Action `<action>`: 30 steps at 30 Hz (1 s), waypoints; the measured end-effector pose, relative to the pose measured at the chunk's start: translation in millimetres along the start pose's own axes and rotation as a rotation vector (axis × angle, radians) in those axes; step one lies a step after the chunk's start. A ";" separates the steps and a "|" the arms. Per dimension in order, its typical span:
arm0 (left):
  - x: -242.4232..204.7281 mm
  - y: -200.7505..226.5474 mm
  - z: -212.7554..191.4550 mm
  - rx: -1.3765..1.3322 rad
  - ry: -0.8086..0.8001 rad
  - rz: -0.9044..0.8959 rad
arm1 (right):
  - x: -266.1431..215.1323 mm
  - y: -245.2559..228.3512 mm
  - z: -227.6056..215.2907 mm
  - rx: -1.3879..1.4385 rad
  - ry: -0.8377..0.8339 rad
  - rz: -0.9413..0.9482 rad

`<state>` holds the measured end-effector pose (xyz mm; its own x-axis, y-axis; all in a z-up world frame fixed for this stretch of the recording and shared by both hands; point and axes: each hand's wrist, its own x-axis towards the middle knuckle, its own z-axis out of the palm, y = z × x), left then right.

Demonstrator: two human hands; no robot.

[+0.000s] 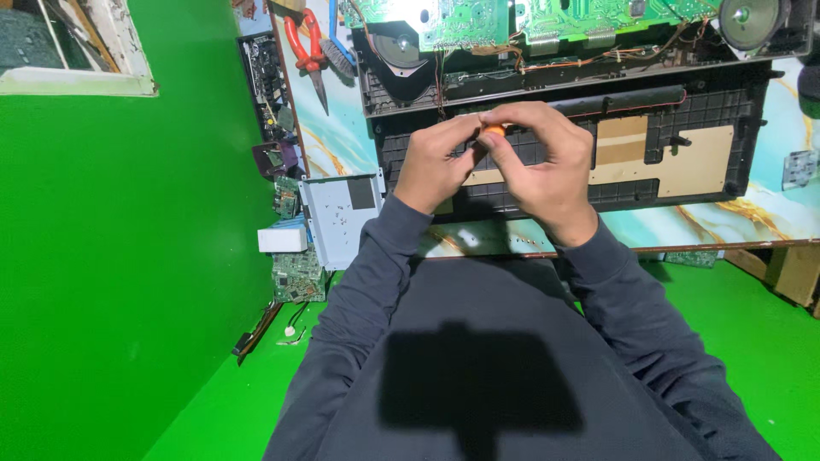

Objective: The person disassembles a disassembled electronic device, likely a stereo receiver, on a workbench. They use a screwdriver to remove screws and detach internal components, including a circuit board and a metal casing, placing them aside on the table.

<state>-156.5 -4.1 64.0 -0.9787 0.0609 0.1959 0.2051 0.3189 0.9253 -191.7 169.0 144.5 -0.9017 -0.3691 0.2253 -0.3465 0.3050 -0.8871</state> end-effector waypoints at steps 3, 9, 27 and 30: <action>3.8 4.0 -4.0 0.023 -0.044 -0.045 | -1.8 4.1 -1.9 0.063 -0.028 -0.046; -0.3 -11.5 -14.5 0.015 -0.218 0.072 | -5.1 -1.7 -8.4 -0.081 -0.072 -0.086; -2.5 14.7 -12.0 0.068 -0.086 0.065 | -40.2 1.4 21.0 0.133 0.188 0.044; -1.1 18.6 -16.1 0.119 -0.108 0.152 | -34.7 2.1 21.5 0.096 0.178 -0.076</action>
<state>-151.5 -13.5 86.2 -0.9328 0.2155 0.2890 0.3548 0.4073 0.8415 -155.6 163.6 126.2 -0.9082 -0.2243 0.3534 -0.3971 0.1943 -0.8970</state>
